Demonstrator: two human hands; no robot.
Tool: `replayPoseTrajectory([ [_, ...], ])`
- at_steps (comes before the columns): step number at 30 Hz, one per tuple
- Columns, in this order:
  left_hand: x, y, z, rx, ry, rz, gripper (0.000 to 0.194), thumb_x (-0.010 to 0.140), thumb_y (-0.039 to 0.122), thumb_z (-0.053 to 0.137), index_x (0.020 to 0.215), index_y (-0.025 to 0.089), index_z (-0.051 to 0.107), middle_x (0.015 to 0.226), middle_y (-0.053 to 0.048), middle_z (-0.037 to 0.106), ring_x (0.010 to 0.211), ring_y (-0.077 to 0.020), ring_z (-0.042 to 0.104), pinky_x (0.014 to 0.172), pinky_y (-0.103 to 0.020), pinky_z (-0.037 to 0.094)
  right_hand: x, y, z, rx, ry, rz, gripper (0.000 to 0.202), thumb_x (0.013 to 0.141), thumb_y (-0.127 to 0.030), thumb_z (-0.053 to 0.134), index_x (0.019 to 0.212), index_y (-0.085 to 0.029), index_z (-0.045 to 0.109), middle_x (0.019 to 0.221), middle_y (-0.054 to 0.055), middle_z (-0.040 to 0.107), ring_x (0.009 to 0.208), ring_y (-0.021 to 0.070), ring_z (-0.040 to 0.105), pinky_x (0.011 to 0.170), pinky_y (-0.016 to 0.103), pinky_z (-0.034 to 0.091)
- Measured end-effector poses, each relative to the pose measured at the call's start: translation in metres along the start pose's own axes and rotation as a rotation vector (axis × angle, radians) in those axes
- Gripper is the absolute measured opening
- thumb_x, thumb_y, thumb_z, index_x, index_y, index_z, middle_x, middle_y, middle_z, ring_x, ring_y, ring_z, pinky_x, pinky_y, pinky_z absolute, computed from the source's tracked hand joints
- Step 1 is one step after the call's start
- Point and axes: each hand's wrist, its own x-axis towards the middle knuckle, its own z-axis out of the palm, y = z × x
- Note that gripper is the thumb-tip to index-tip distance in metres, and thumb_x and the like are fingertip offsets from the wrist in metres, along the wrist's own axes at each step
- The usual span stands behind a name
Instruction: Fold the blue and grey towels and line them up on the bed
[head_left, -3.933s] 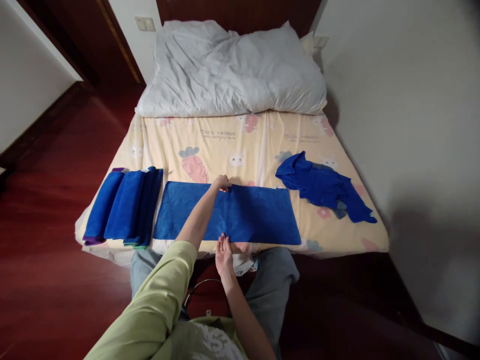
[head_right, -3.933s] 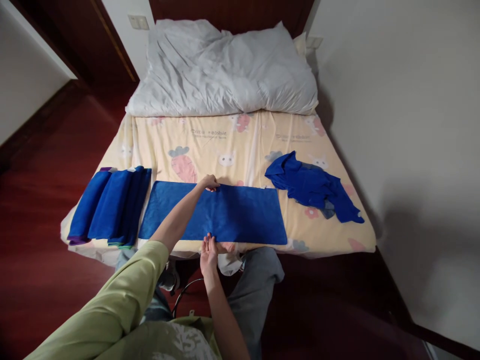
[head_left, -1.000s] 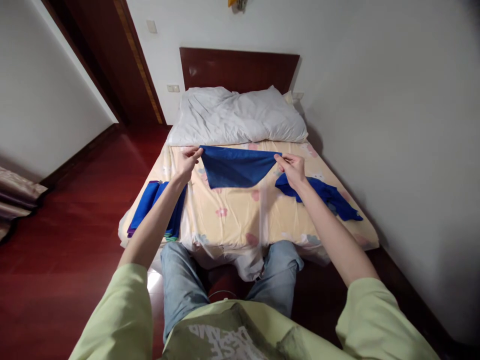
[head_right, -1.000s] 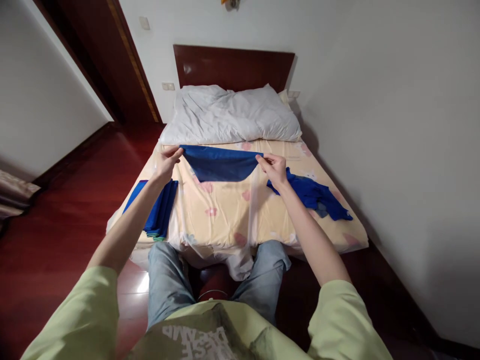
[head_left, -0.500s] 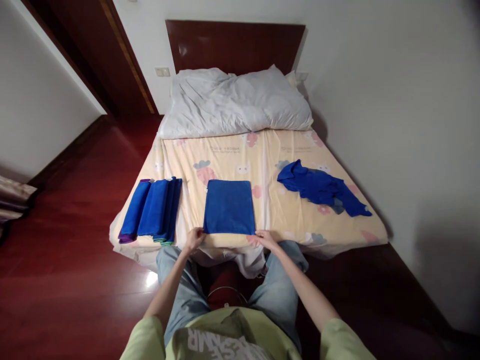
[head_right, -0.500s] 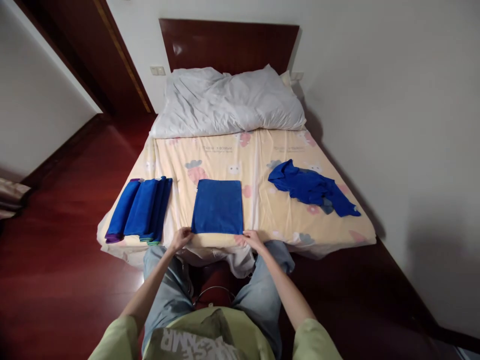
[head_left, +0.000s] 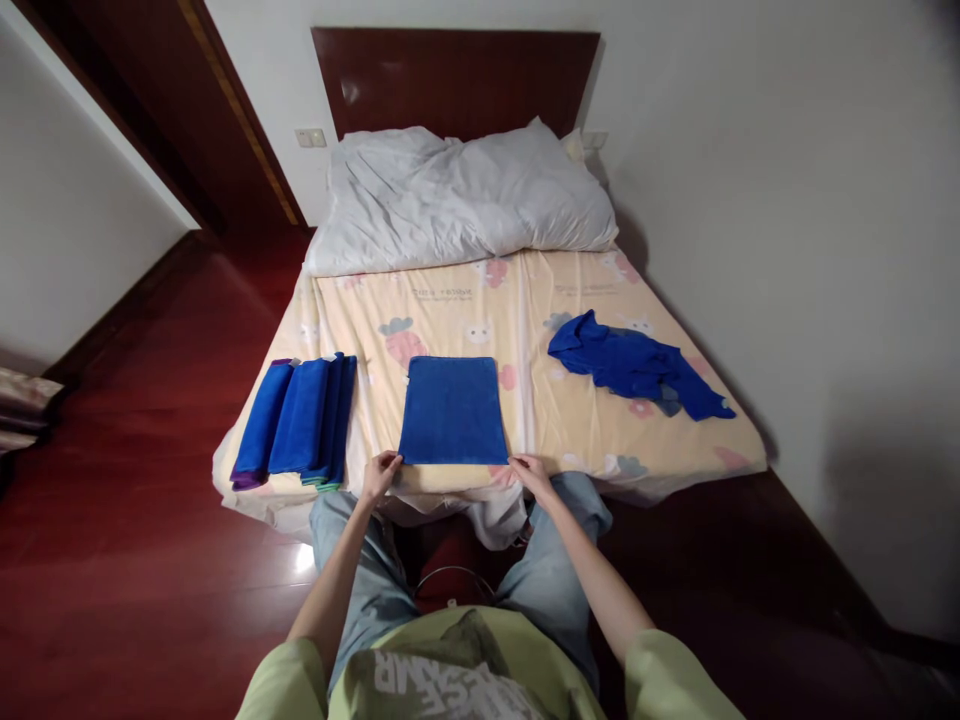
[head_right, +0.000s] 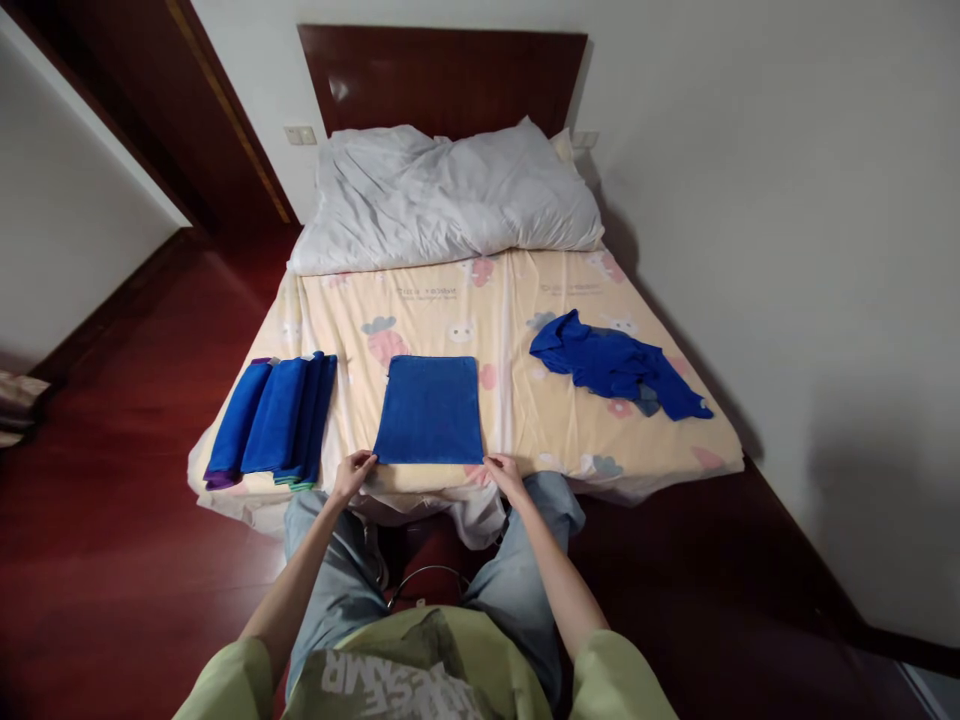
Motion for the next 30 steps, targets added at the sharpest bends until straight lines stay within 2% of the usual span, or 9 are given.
replayPoseTrajectory([
  [4, -0.009, 0.004, -0.006, 0.012, -0.009, 0.027, 0.047, 0.076, 0.063, 0.055, 0.087, 0.021, 0.073, 0.086, -0.008, 0.077, 0.084, -0.0279, 0.072, 0.080, -0.037, 0.055, -0.006, 0.010, -0.003, 0.012, -0.006, -0.016, 0.034, 0.069, -0.054, 0.064, 0.067, -0.020, 0.068, 0.066, 0.004, 0.067, 0.066, 0.0213, 0.061, 0.063, 0.031, 0.047],
  [10, -0.035, -0.010, -0.022, 0.099, -0.104, 0.049, 0.044, 0.080, 0.062, 0.054, 0.086, 0.024, 0.075, 0.082, -0.004, 0.076, 0.079, -0.0263, 0.071, 0.077, -0.035, 0.054, -0.012, 0.021, -0.014, -0.077, -0.256, 0.036, 0.023, 0.072, -0.039, 0.064, 0.062, -0.019, 0.067, 0.056, 0.000, 0.062, 0.050, 0.0160, 0.053, 0.052, 0.027, 0.042],
  [13, -0.023, -0.007, -0.034, 0.140, -0.162, 0.067, 0.039, 0.080, 0.059, 0.056, 0.086, 0.025, 0.076, 0.086, -0.005, 0.077, 0.083, -0.0275, 0.071, 0.081, -0.036, 0.055, 0.007, 0.011, -0.023, -0.151, -0.291, 0.016, 0.019, 0.075, -0.033, 0.064, 0.066, -0.018, 0.067, 0.059, 0.002, 0.066, 0.051, 0.0165, 0.057, 0.053, 0.026, 0.045],
  [15, 0.004, 0.005, -0.040, 0.167, -0.099, 0.080, 0.037, 0.083, 0.054, 0.053, 0.090, 0.025, 0.076, 0.091, -0.006, 0.077, 0.087, -0.0274, 0.071, 0.083, -0.037, 0.055, 0.033, -0.008, -0.025, -0.239, -0.153, -0.104, 0.016, 0.080, -0.029, 0.061, 0.074, -0.017, 0.070, 0.070, 0.005, 0.071, 0.065, 0.0198, 0.066, 0.064, 0.029, 0.051],
  [18, 0.068, 0.035, -0.043, 0.205, -0.006, 0.176, 0.035, 0.090, 0.043, 0.048, 0.098, 0.023, 0.076, 0.103, -0.010, 0.076, 0.093, -0.0261, 0.070, 0.086, -0.036, 0.056, 0.089, -0.049, -0.018, -0.410, -0.013, -0.312, 0.021, 0.090, -0.021, 0.053, 0.097, -0.015, 0.073, 0.096, 0.011, 0.075, 0.088, 0.0223, 0.070, 0.083, 0.034, 0.054],
  [21, 0.142, 0.061, -0.035, 0.249, -0.038, 0.364, 0.034, 0.092, 0.031, 0.046, 0.105, 0.019, 0.075, 0.112, -0.014, 0.071, 0.098, -0.0261, 0.068, 0.091, -0.039, 0.055, 0.149, -0.087, 0.001, -0.600, -0.064, -0.498, 0.031, 0.093, -0.011, 0.048, 0.115, -0.015, 0.070, 0.120, 0.014, 0.070, 0.113, 0.0225, 0.064, 0.102, 0.036, 0.049],
  [24, 0.203, 0.071, -0.021, 0.348, -0.071, 0.501, 0.033, 0.089, 0.022, 0.050, 0.111, 0.018, 0.074, 0.114, -0.015, 0.069, 0.110, -0.0295, 0.063, 0.102, -0.044, 0.050, 0.200, -0.106, 0.019, -0.804, -0.125, -0.559, 0.036, 0.093, -0.005, 0.050, 0.122, -0.014, 0.067, 0.127, 0.014, 0.066, 0.123, 0.0223, 0.057, 0.111, 0.036, 0.042],
  [27, 0.243, 0.068, -0.010, 0.438, -0.170, 0.556, 0.035, 0.086, 0.018, 0.051, 0.113, 0.018, 0.074, 0.109, -0.015, 0.069, 0.109, -0.0302, 0.062, 0.102, -0.044, 0.049, 0.235, -0.105, 0.029, -0.970, -0.217, -0.527, 0.036, 0.091, -0.002, 0.052, 0.122, -0.014, 0.068, 0.124, 0.014, 0.066, 0.121, 0.0224, 0.056, 0.107, 0.035, 0.044],
  [30, 0.264, 0.059, -0.004, 0.469, -0.264, 0.579, 0.033, 0.085, 0.018, 0.053, 0.109, 0.019, 0.075, 0.101, -0.013, 0.067, 0.103, -0.0278, 0.063, 0.099, -0.041, 0.050, 0.253, -0.099, 0.030, -1.063, -0.315, -0.519, 0.034, 0.091, -0.002, 0.055, 0.120, -0.013, 0.068, 0.120, 0.014, 0.065, 0.117, 0.0229, 0.057, 0.102, 0.034, 0.046],
])
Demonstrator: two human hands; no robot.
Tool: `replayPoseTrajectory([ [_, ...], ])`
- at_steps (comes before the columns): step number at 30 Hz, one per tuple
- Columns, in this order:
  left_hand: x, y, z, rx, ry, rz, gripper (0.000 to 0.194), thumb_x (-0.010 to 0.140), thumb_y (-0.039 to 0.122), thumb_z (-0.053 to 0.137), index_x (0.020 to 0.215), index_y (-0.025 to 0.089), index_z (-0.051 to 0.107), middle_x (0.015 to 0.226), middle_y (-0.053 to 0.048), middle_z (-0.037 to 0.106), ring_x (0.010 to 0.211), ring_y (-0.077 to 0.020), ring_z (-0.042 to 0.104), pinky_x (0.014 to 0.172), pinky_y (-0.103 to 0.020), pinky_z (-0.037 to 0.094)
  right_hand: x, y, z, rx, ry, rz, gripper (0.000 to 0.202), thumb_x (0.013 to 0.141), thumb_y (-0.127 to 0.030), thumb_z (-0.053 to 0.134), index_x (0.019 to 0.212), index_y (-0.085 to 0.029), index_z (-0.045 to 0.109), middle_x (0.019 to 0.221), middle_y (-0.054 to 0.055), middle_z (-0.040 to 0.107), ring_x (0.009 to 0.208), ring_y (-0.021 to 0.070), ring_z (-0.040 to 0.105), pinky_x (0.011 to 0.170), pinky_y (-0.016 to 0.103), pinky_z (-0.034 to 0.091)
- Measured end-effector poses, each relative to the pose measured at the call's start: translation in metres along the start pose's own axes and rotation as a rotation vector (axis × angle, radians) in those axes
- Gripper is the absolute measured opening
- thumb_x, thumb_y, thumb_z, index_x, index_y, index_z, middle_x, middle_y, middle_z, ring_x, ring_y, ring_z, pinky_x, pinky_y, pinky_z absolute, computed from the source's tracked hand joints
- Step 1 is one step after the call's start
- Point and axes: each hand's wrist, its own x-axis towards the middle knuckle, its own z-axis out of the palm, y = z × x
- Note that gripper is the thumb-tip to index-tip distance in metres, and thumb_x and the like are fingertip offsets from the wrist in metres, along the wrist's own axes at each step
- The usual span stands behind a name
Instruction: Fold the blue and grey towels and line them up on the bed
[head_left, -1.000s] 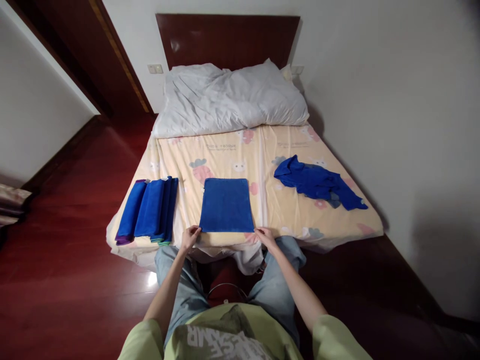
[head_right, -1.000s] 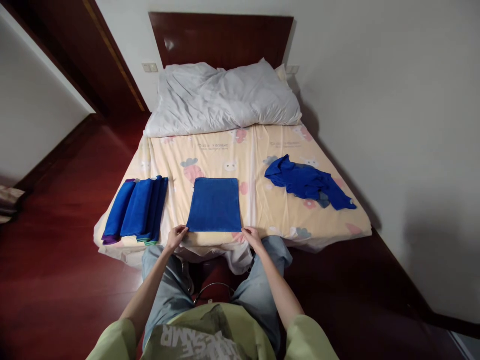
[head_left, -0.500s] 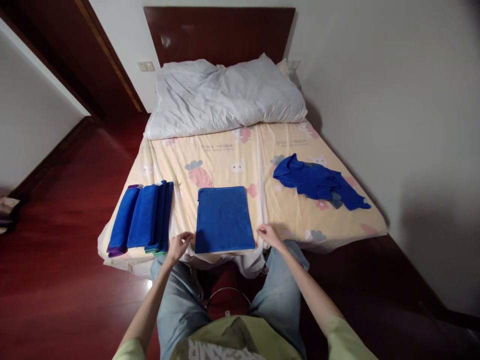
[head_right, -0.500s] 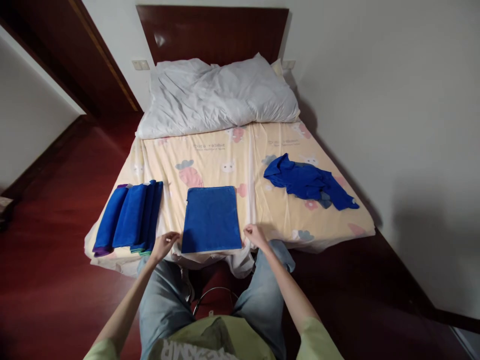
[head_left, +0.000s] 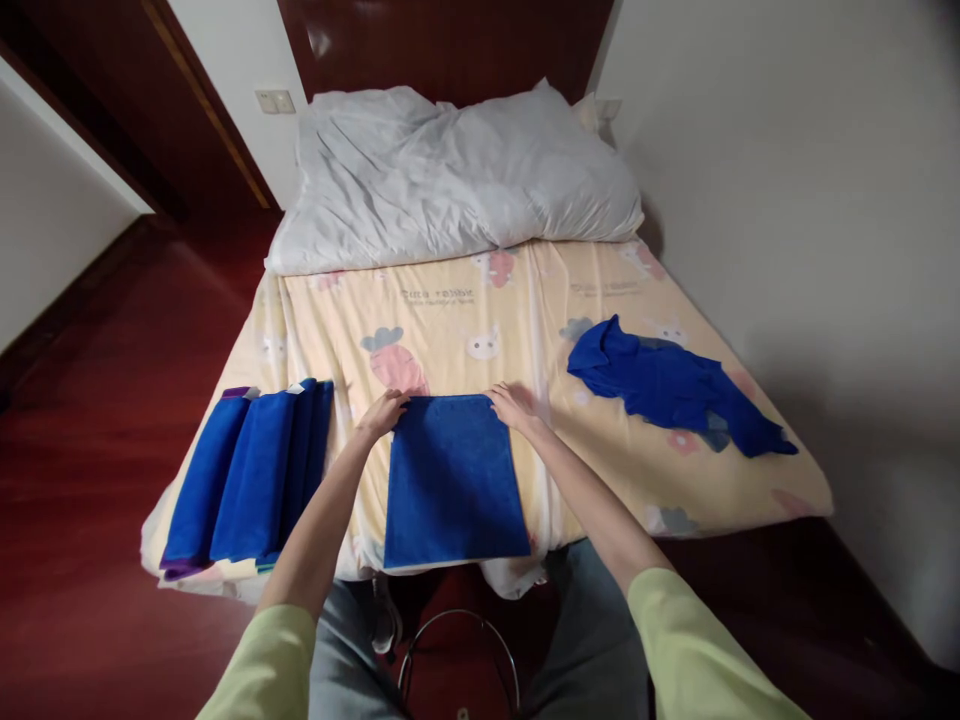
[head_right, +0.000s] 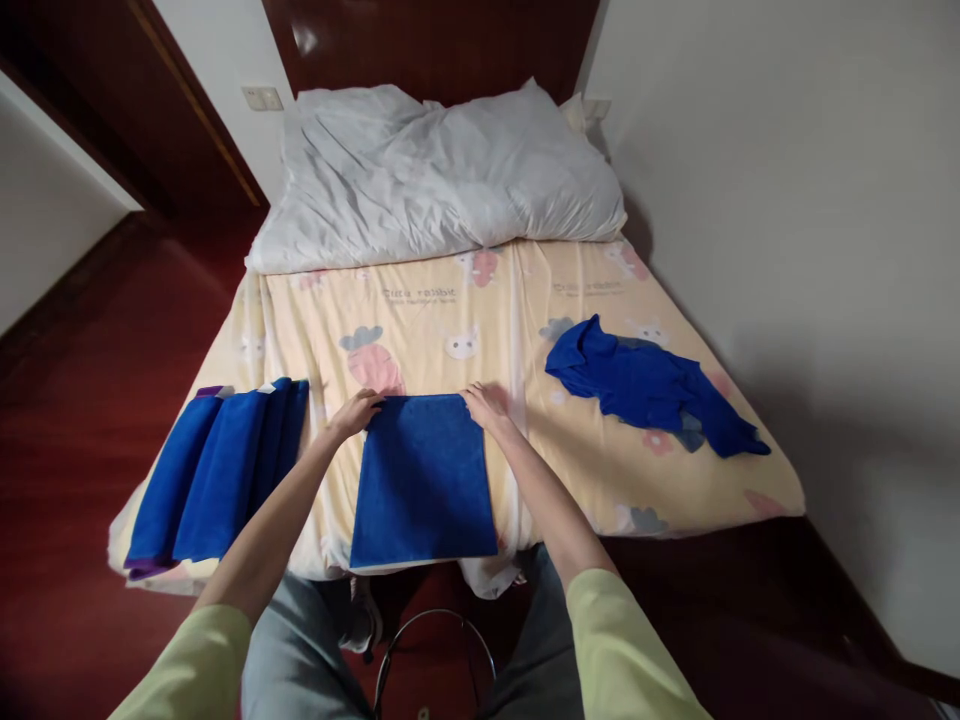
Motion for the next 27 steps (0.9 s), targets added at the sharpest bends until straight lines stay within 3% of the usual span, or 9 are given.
replayPoseTrajectory([
  [4, 0.004, -0.011, 0.006, -0.010, -0.035, 0.041, 0.027, 0.087, 0.019, 0.050, 0.096, 0.020, 0.076, 0.095, -0.010, 0.066, 0.095, -0.0233, 0.063, 0.093, -0.035, 0.052, 0.004, 0.006, -0.001, -0.034, -0.008, -0.057, 0.032, 0.089, -0.003, 0.061, 0.118, -0.014, 0.068, 0.119, 0.014, 0.062, 0.118, 0.0249, 0.055, 0.102, 0.036, 0.046],
  [8, 0.002, -0.010, 0.009, -0.018, -0.012, 0.023, 0.022, 0.088, 0.020, 0.050, 0.092, 0.019, 0.072, 0.094, -0.008, 0.067, 0.091, -0.0215, 0.064, 0.088, -0.033, 0.052, 0.003, 0.006, -0.005, -0.038, 0.026, -0.131, 0.037, 0.087, -0.001, 0.061, 0.118, -0.020, 0.067, 0.122, 0.011, 0.059, 0.119, 0.0225, 0.054, 0.102, 0.034, 0.046],
  [14, 0.000, -0.006, 0.007, -0.055, 0.039, -0.059, 0.019, 0.092, 0.024, 0.050, 0.090, 0.020, 0.068, 0.087, -0.006, 0.071, 0.082, -0.0199, 0.066, 0.080, -0.029, 0.051, 0.006, 0.008, -0.005, -0.002, -0.070, -0.062, 0.031, 0.089, -0.002, 0.060, 0.112, -0.020, 0.069, 0.113, 0.008, 0.066, 0.104, 0.0191, 0.062, 0.092, 0.028, 0.048],
  [18, -0.003, -0.006, 0.005, -0.057, 0.037, -0.052, 0.020, 0.092, 0.025, 0.049, 0.090, 0.020, 0.069, 0.086, -0.005, 0.072, 0.082, -0.0197, 0.067, 0.079, -0.028, 0.051, 0.008, 0.007, -0.008, -0.021, -0.071, -0.125, 0.032, 0.084, 0.003, 0.055, 0.102, -0.019, 0.069, 0.107, 0.006, 0.065, 0.105, 0.0184, 0.061, 0.090, 0.025, 0.046],
  [27, -0.007, -0.004, 0.004, -0.042, 0.038, -0.041, 0.024, 0.093, 0.027, 0.048, 0.090, 0.020, 0.071, 0.089, -0.006, 0.073, 0.082, -0.0199, 0.068, 0.079, -0.028, 0.052, 0.002, 0.003, -0.010, -0.071, -0.114, -0.116, 0.040, 0.086, 0.002, 0.049, 0.114, -0.020, 0.068, 0.117, 0.009, 0.066, 0.103, 0.0192, 0.063, 0.091, 0.027, 0.046],
])
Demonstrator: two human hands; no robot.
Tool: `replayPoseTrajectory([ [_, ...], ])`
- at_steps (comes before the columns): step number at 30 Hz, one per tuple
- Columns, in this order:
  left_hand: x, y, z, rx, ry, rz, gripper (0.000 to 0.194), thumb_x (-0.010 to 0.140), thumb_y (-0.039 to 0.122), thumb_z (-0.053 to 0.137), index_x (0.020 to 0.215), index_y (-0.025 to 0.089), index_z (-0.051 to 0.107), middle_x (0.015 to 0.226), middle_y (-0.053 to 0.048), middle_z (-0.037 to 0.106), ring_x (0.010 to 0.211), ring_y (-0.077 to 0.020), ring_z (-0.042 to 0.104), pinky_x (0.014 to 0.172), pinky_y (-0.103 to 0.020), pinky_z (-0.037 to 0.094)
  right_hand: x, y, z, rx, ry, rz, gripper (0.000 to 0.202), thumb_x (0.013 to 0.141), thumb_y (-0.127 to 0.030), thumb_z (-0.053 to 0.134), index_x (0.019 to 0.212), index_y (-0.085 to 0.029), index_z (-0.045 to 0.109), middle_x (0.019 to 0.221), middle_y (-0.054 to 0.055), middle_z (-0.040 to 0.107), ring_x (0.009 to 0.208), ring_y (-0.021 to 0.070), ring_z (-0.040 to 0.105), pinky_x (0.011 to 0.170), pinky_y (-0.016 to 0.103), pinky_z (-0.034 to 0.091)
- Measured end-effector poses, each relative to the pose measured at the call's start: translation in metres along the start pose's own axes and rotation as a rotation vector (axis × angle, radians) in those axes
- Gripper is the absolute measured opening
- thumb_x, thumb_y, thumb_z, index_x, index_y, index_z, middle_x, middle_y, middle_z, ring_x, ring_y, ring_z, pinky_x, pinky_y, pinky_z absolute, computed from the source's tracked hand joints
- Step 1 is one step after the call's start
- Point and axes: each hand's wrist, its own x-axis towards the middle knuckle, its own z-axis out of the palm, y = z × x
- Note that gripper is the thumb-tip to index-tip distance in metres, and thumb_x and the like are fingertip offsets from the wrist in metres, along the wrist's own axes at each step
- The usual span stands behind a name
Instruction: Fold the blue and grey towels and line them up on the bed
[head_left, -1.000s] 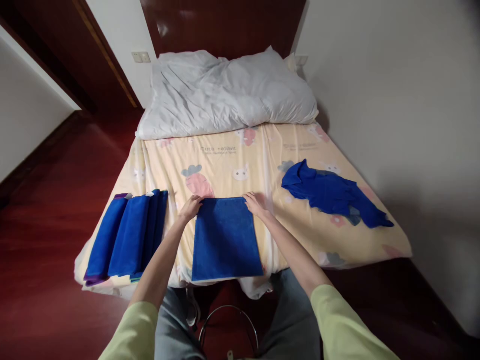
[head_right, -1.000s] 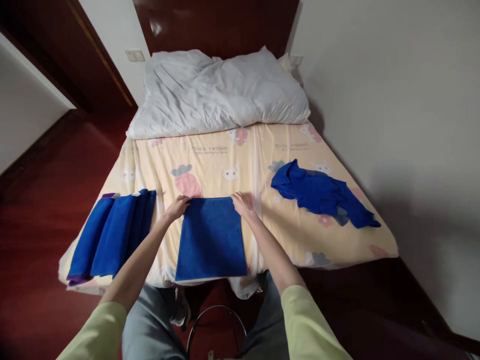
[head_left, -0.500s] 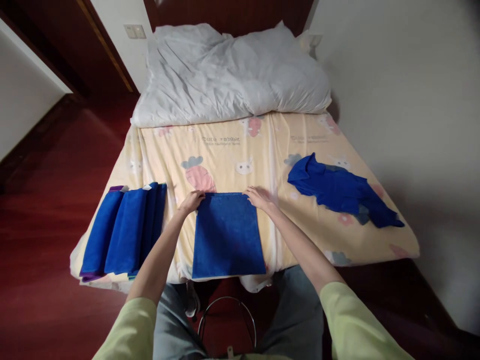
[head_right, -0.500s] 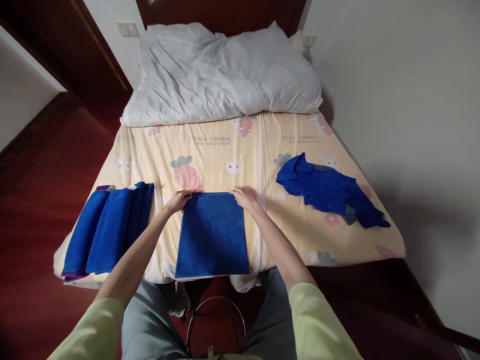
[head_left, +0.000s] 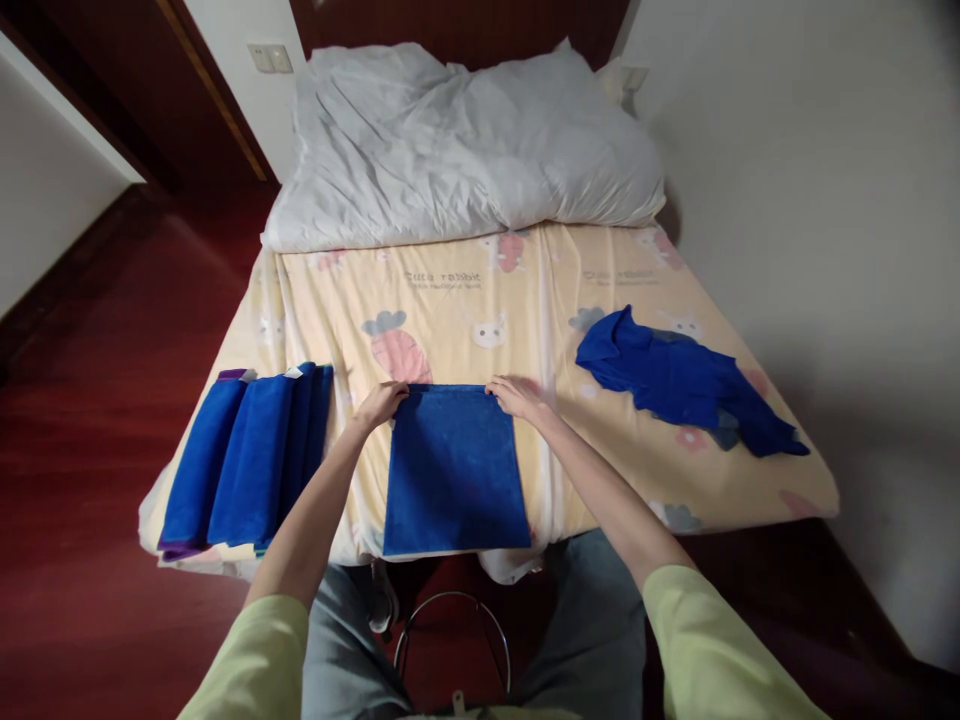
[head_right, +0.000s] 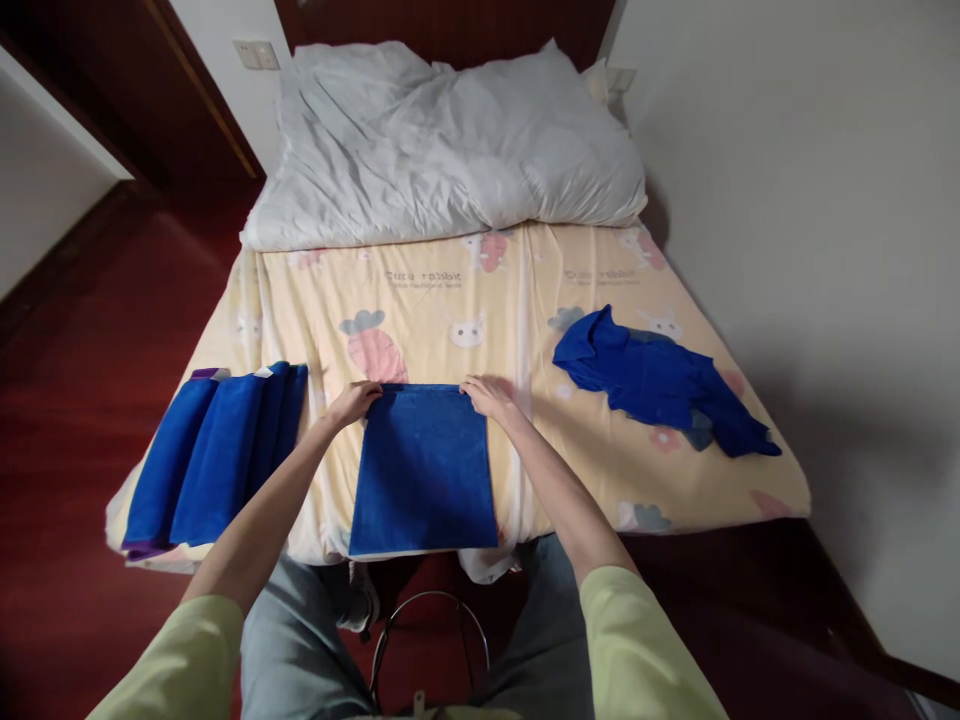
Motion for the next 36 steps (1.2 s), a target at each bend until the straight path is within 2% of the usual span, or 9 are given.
replayPoseTrajectory([
  [4, 0.002, -0.006, 0.005, -0.017, 0.011, -0.007, 0.024, 0.093, 0.030, 0.049, 0.091, 0.020, 0.071, 0.086, -0.006, 0.072, 0.078, -0.0196, 0.067, 0.076, -0.028, 0.051, 0.002, 0.004, 0.003, 0.003, -0.010, 0.058, 0.034, 0.087, -0.003, 0.055, 0.114, -0.020, 0.068, 0.119, 0.009, 0.067, 0.107, 0.0199, 0.064, 0.093, 0.027, 0.047],
  [8, 0.002, -0.009, 0.006, -0.025, 0.025, -0.007, 0.023, 0.091, 0.028, 0.049, 0.091, 0.020, 0.071, 0.089, -0.006, 0.073, 0.083, -0.0208, 0.068, 0.080, -0.029, 0.051, 0.007, 0.007, 0.004, 0.084, -0.111, 0.174, 0.029, 0.081, -0.008, 0.066, 0.106, -0.022, 0.068, 0.111, 0.006, 0.070, 0.098, 0.0191, 0.066, 0.080, 0.025, 0.049],
  [11, 0.002, -0.008, 0.006, -0.042, 0.021, -0.037, 0.023, 0.091, 0.026, 0.048, 0.091, 0.020, 0.071, 0.091, -0.006, 0.075, 0.084, -0.0206, 0.069, 0.081, -0.029, 0.052, 0.009, 0.010, 0.009, 0.161, -0.019, 0.154, 0.024, 0.084, -0.008, 0.065, 0.103, -0.021, 0.070, 0.107, 0.006, 0.072, 0.097, 0.0185, 0.067, 0.084, 0.026, 0.050],
  [14, 0.002, -0.007, 0.006, -0.045, 0.041, -0.048, 0.023, 0.091, 0.026, 0.049, 0.091, 0.020, 0.071, 0.091, -0.006, 0.075, 0.084, -0.0201, 0.069, 0.083, -0.029, 0.052, 0.009, 0.014, 0.015, 0.221, 0.106, 0.056, 0.013, 0.091, -0.013, 0.062, 0.099, -0.017, 0.072, 0.105, 0.009, 0.072, 0.101, 0.0191, 0.066, 0.093, 0.029, 0.049],
  [17, 0.002, -0.006, 0.006, -0.018, 0.056, -0.039, 0.021, 0.091, 0.026, 0.050, 0.090, 0.020, 0.070, 0.091, -0.006, 0.074, 0.085, -0.0198, 0.068, 0.084, -0.028, 0.052, 0.006, 0.016, 0.017, 0.264, 0.157, 0.022, 0.014, 0.097, -0.020, 0.058, 0.099, -0.016, 0.072, 0.103, 0.010, 0.073, 0.098, 0.0194, 0.067, 0.091, 0.029, 0.049],
  [26, 0.008, -0.002, 0.005, 0.201, 0.046, -0.145, 0.019, 0.098, 0.025, 0.047, 0.098, 0.019, 0.065, 0.088, -0.011, 0.073, 0.080, -0.0228, 0.069, 0.074, -0.029, 0.048, 0.007, 0.002, 0.002, 0.155, 0.134, 0.274, 0.023, 0.103, -0.024, 0.052, 0.104, -0.016, 0.073, 0.108, 0.014, 0.074, 0.100, 0.0217, 0.068, 0.087, 0.027, 0.047],
  [30, 0.016, 0.000, 0.006, 0.259, 0.049, -0.191, 0.018, 0.097, 0.023, 0.047, 0.096, 0.018, 0.065, 0.086, -0.013, 0.072, 0.080, -0.0244, 0.069, 0.073, -0.030, 0.048, 0.017, 0.004, 0.010, 0.148, 0.130, 0.362, 0.020, 0.100, -0.024, 0.054, 0.103, -0.018, 0.073, 0.110, 0.014, 0.073, 0.103, 0.0243, 0.068, 0.088, 0.029, 0.049],
  [33, 0.019, 0.004, 0.006, 0.223, 0.063, -0.203, 0.017, 0.095, 0.022, 0.050, 0.090, 0.019, 0.066, 0.089, -0.012, 0.071, 0.085, -0.0235, 0.068, 0.077, -0.030, 0.050, 0.022, 0.009, 0.021, 0.172, 0.161, 0.350, 0.018, 0.098, -0.020, 0.056, 0.102, -0.017, 0.073, 0.113, 0.014, 0.070, 0.108, 0.0227, 0.065, 0.095, 0.031, 0.049],
  [36, 0.019, 0.006, 0.005, 0.179, 0.071, -0.171, 0.017, 0.092, 0.021, 0.053, 0.094, 0.018, 0.069, 0.100, -0.013, 0.070, 0.095, -0.0245, 0.067, 0.085, -0.032, 0.051, 0.022, 0.014, 0.029, 0.215, 0.232, 0.328, 0.015, 0.096, -0.017, 0.059, 0.103, -0.015, 0.072, 0.119, 0.014, 0.066, 0.112, 0.0206, 0.062, 0.101, 0.032, 0.047],
])
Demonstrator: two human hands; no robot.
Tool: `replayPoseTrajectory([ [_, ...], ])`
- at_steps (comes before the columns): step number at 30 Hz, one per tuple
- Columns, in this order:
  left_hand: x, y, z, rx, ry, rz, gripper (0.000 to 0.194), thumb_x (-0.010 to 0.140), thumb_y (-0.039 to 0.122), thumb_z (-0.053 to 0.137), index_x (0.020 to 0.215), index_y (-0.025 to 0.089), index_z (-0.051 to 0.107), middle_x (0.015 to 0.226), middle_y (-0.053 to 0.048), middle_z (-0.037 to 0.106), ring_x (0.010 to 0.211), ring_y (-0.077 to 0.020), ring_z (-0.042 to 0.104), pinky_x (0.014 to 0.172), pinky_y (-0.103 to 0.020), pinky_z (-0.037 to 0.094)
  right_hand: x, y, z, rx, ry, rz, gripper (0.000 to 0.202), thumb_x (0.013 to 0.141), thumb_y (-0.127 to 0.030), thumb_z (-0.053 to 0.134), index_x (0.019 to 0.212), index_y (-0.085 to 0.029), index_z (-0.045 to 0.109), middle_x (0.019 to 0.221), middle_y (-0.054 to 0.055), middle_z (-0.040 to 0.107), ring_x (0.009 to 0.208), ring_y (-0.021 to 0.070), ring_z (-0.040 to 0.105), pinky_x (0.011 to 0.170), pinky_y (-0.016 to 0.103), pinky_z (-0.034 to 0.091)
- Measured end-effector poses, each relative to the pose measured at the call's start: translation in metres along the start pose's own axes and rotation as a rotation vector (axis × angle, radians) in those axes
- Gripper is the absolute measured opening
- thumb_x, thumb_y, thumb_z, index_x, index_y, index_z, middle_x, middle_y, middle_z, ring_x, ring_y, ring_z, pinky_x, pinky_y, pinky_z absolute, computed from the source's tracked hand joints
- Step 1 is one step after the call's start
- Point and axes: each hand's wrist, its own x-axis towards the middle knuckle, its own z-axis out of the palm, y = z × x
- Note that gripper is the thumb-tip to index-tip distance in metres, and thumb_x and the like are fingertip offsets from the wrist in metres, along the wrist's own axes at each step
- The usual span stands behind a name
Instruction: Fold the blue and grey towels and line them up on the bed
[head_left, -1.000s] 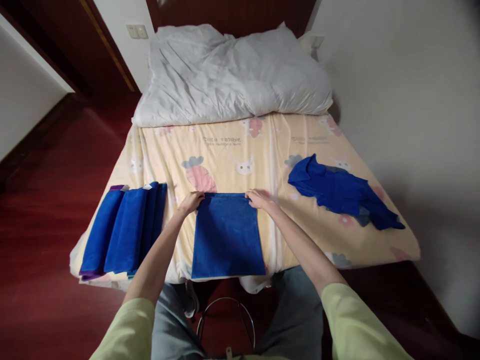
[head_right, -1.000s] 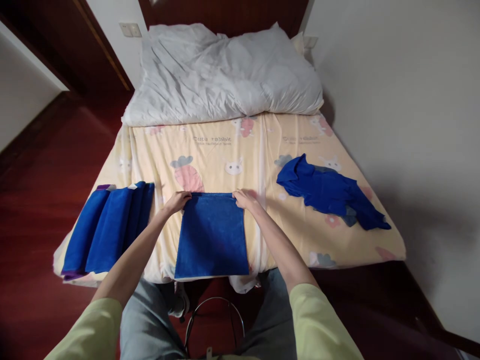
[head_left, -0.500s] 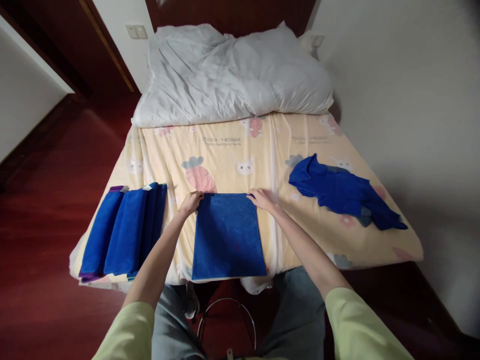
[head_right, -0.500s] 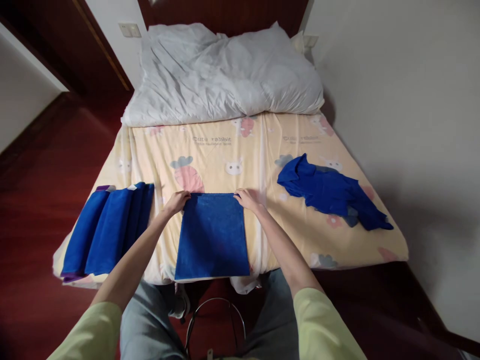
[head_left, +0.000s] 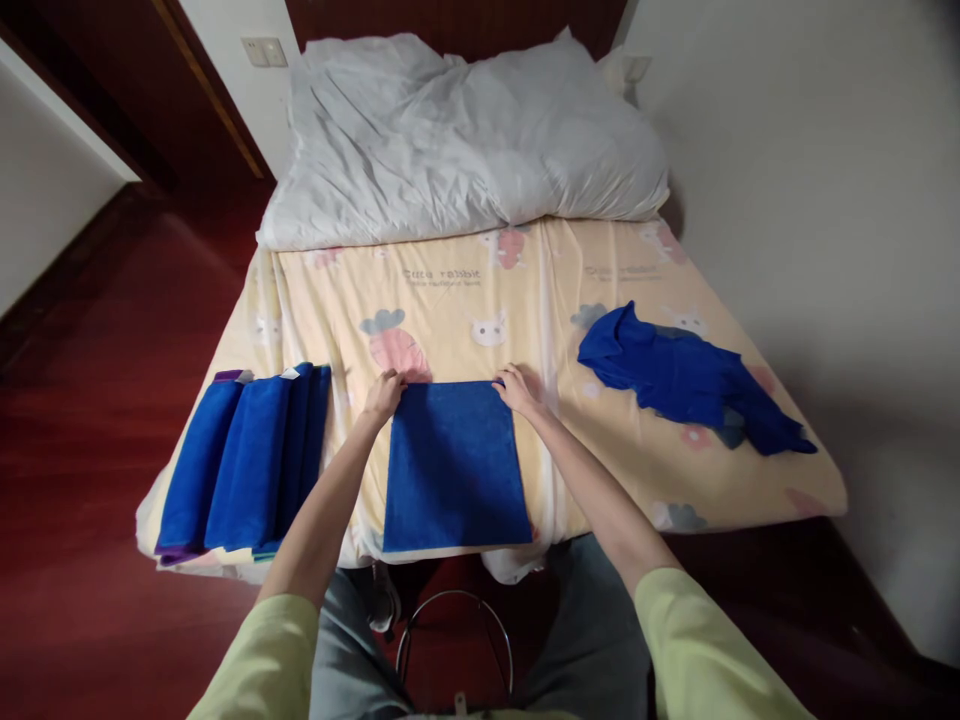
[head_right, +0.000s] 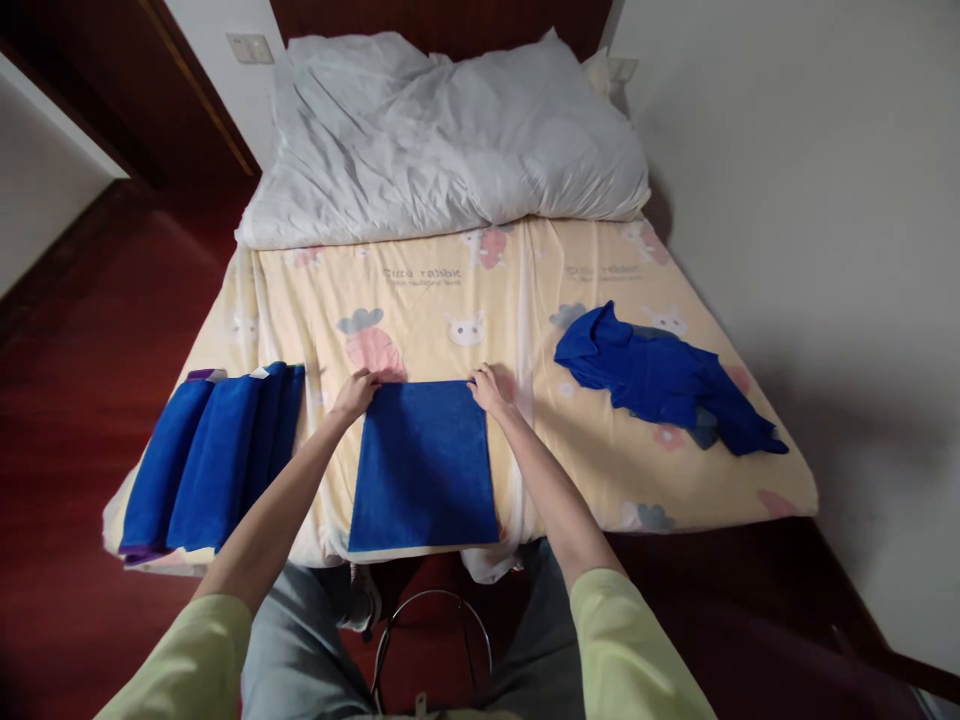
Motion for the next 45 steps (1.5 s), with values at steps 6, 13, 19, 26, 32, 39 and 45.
replayPoseTrajectory([
  [6, 0.005, -0.004, -0.010, -0.124, -0.071, -0.013, 0.016, 0.082, 0.021, 0.064, 0.094, 0.015, 0.072, 0.093, -0.010, 0.072, 0.090, -0.0231, 0.067, 0.084, -0.032, 0.053, 0.004, 0.012, -0.001, 0.318, -0.066, 0.093, 0.014, 0.088, -0.017, 0.068, 0.102, -0.016, 0.073, 0.104, 0.009, 0.076, 0.097, 0.0190, 0.070, 0.091, 0.030, 0.054],
  [13, 0.014, -0.013, -0.018, -0.257, -0.017, -0.170, 0.019, 0.081, 0.034, 0.067, 0.085, 0.017, 0.076, 0.082, -0.005, 0.076, 0.078, -0.0216, 0.068, 0.075, -0.029, 0.051, 0.012, 0.021, -0.002, 0.505, 0.036, 0.172, 0.024, 0.085, -0.038, 0.070, 0.085, -0.015, 0.075, 0.079, 0.006, 0.076, 0.078, 0.0208, 0.070, 0.073, 0.030, 0.057],
  [19, 0.022, -0.008, 0.009, -0.205, 0.209, -0.224, 0.022, 0.091, 0.029, 0.058, 0.092, 0.015, 0.075, 0.093, -0.010, 0.073, 0.089, -0.0232, 0.067, 0.086, -0.032, 0.051, 0.031, 0.011, 0.011, 0.313, 0.201, 0.205, 0.023, 0.094, -0.032, 0.061, 0.098, -0.015, 0.077, 0.105, 0.015, 0.076, 0.098, 0.0263, 0.069, 0.096, 0.039, 0.053],
  [26, 0.019, -0.008, 0.040, -0.109, 0.366, -0.159, 0.029, 0.101, 0.029, 0.043, 0.107, 0.019, 0.070, 0.111, -0.013, 0.065, 0.115, -0.0277, 0.058, 0.103, -0.041, 0.046, 0.033, 0.006, 0.031, 0.230, 0.377, 0.212, 0.029, 0.100, -0.030, 0.052, 0.116, -0.013, 0.069, 0.115, 0.016, 0.068, 0.106, 0.0242, 0.066, 0.097, 0.036, 0.053],
  [32, -0.012, 0.036, 0.031, -0.046, 0.305, 0.008, 0.044, 0.100, 0.031, 0.044, 0.141, 0.021, 0.053, 0.154, -0.014, 0.046, 0.147, -0.0329, 0.033, 0.121, -0.057, 0.024, -0.010, -0.036, 0.029, 0.038, 0.330, -0.024, 0.046, 0.105, -0.036, 0.039, 0.146, -0.017, 0.050, 0.153, 0.015, 0.047, 0.146, 0.0326, 0.036, 0.119, 0.059, 0.030],
  [39, -0.034, 0.042, 0.051, -0.104, 0.210, 0.016, 0.063, 0.100, 0.047, 0.042, 0.154, 0.014, 0.041, 0.166, -0.014, 0.028, 0.156, -0.0304, 0.016, 0.128, -0.053, 0.012, -0.032, -0.042, 0.038, -0.024, 0.185, -0.043, 0.060, 0.105, -0.039, 0.035, 0.160, -0.015, 0.030, 0.166, 0.012, 0.030, 0.155, 0.0252, 0.021, 0.129, 0.053, 0.013],
  [45, -0.094, 0.068, 0.034, -0.102, 0.166, 0.066, 0.063, 0.101, 0.040, 0.040, 0.159, 0.015, 0.033, 0.170, -0.011, 0.017, 0.158, -0.0302, 0.006, 0.128, -0.056, 0.010, -0.085, -0.066, 0.024, 0.019, 0.176, -0.092, 0.064, 0.104, -0.032, 0.035, 0.164, -0.017, 0.018, 0.169, 0.009, 0.019, 0.158, 0.0268, 0.009, 0.128, 0.058, 0.009],
])
